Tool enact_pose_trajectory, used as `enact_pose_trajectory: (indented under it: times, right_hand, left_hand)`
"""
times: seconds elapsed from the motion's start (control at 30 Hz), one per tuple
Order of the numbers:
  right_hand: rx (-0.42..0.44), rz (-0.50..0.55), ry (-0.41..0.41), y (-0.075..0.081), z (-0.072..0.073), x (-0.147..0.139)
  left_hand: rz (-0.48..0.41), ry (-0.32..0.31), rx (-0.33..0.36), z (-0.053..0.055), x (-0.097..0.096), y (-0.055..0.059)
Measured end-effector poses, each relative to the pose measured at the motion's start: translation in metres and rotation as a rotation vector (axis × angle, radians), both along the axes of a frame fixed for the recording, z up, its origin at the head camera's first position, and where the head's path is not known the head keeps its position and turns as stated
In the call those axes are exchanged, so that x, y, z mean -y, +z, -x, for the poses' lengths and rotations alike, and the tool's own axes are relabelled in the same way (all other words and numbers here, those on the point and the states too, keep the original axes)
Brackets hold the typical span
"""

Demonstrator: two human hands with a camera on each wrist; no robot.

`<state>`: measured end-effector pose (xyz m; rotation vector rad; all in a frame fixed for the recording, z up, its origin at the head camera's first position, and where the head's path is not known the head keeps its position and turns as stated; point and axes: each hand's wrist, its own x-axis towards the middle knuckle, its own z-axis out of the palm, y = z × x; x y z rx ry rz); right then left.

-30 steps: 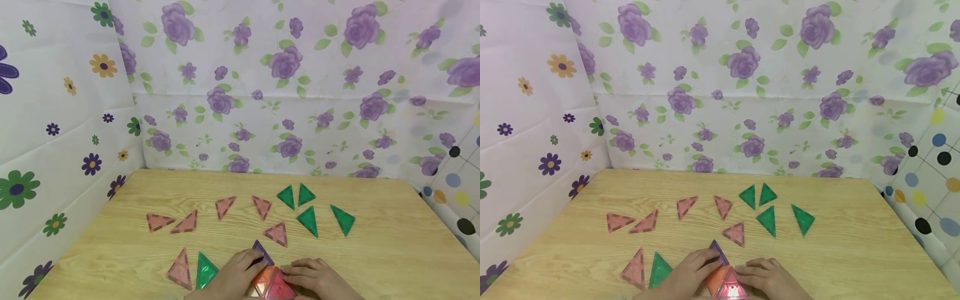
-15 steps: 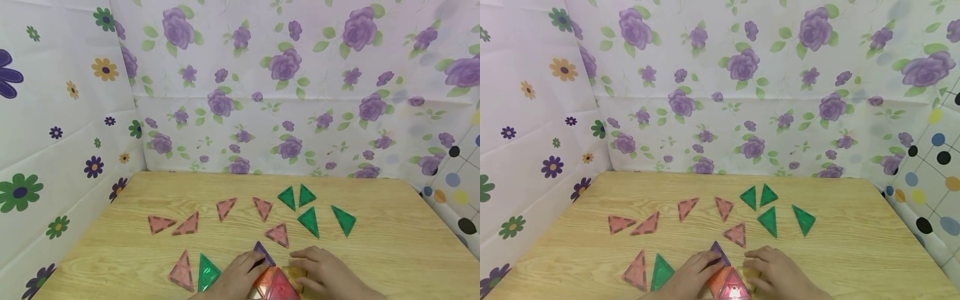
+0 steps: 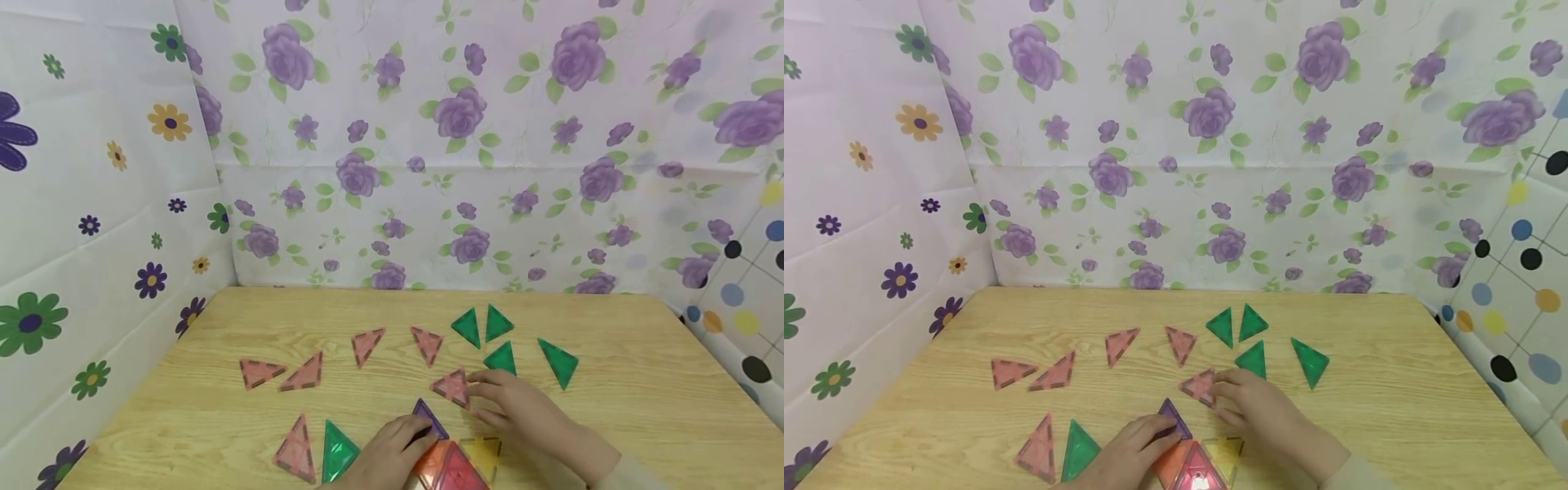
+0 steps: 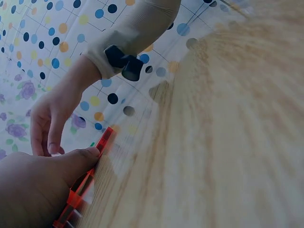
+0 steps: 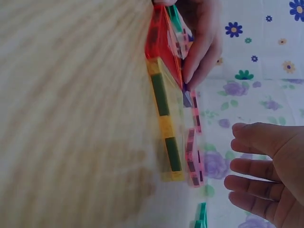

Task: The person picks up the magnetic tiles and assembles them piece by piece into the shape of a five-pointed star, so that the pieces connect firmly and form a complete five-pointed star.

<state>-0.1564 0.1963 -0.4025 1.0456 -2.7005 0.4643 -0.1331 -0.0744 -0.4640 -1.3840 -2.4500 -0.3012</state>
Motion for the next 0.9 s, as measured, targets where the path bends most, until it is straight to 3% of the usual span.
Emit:
enact_pose_trajectory:
  times: [0.2,0.43,0.9]
  right_hand:
    - [0.07,0.0,-0.043,0.004,0.018,0.007]
    - [0.144,-0.025,-0.087,-0.002,0.036,0.014]
    - [0.136,-0.1,-0.078,-0.013,0.05,0.022]
  left_hand:
    - [-0.008,-0.005,-0.014,0.0,0.0,-0.001]
    - [-0.031,-0.025,-0.062,0.002,0.0,-0.004]
    - [-0.02,-0.015,0.009,0.002,0.0,-0.002]
